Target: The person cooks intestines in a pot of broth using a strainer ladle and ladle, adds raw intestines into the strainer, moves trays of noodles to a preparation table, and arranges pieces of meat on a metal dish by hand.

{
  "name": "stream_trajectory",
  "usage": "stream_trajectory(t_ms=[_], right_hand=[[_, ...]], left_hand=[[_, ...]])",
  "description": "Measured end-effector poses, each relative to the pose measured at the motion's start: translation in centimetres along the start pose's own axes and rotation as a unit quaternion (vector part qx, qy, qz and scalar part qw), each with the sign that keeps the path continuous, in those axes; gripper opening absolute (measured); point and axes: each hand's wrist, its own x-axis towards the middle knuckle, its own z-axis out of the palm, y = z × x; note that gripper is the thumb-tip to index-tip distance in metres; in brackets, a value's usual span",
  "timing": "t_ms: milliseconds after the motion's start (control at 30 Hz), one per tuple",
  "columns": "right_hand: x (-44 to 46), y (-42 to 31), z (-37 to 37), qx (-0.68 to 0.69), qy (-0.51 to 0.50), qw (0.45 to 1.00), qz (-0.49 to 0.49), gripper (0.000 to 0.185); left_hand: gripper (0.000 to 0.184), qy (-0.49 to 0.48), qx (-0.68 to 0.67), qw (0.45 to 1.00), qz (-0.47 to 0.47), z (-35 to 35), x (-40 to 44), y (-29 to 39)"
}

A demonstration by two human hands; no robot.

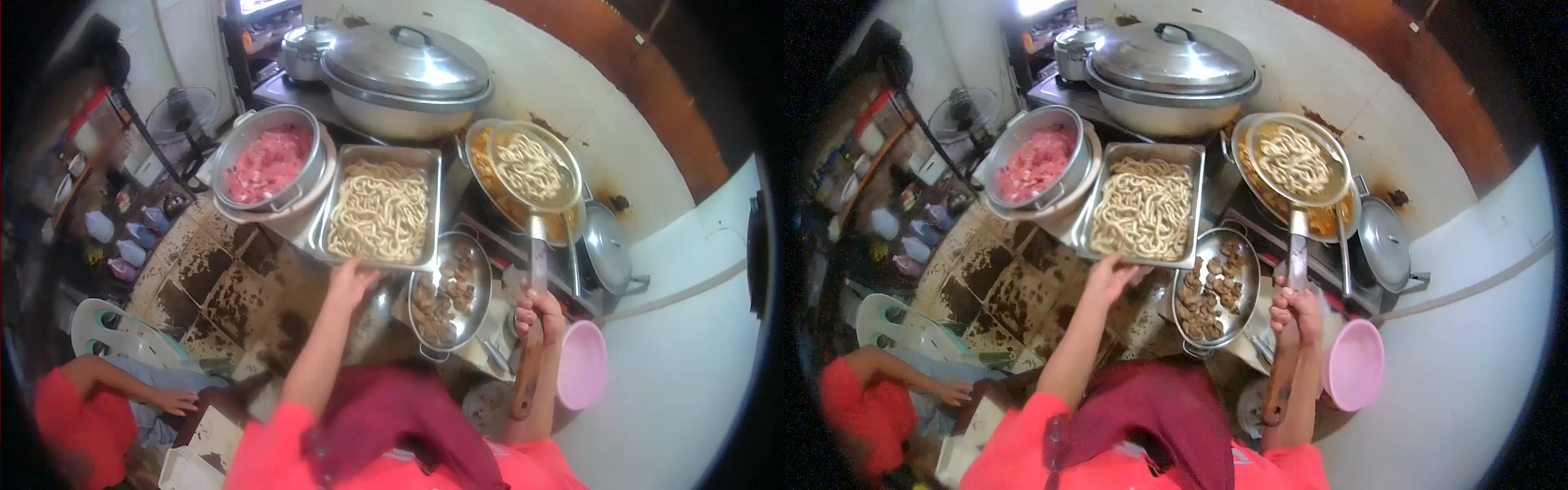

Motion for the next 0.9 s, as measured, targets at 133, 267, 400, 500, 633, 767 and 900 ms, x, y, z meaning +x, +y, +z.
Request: stream_trajectory(t_ms=[133, 267, 400, 500, 633, 767, 900], right_hand=[[-2.2, 1.2, 4.4, -0.074, -0.017, 0.997, 0.020, 0.031], [-1.9, 3.2, 7.2, -0.168, 0.002, 0.986, 0.013, 0.027], [-1.9, 4.5, 8.4, -0.349, 0.080, 0.933, -0.037, 0.019], [-2.3, 5.0, 9.1, -0.422, 0.081, 0.902, -0.038, 0.016], [-2.3, 6.8, 7.7, -0.490, 0.102, 0.860, -0.098, 0.020], [-3.4, 5.9, 8.5, -0.609, 0.143, 0.739, -0.248, 0.033], [-3.8, 6.0, 7.8, -0.611, 0.165, 0.723, -0.276, 0.038]], left_hand=[[0.039, 0.056, -0.007, 0.998, -0.023, -0.1, 1.9, -0.8], [0.040, 0.025, 0.030, 0.996, -0.078, 0.4, 2.1, 0.0], [0.037, 0.058, 0.043, 0.997, -0.040, 1.6, 1.1, 0.5], [0.039, 0.066, -0.015, 0.997, -0.047, 2.3, 0.5, 0.3], [0.039, 0.056, -0.006, 0.998, 0.003, 2.2, 0.2, -0.6], [0.038, 0.073, 0.039, 0.996, 0.042, 2.5, -2.3, -1.0], [0.041, 0.003, 0.092, 0.993, 0.068, 0.8, -4.3, -2.7]])
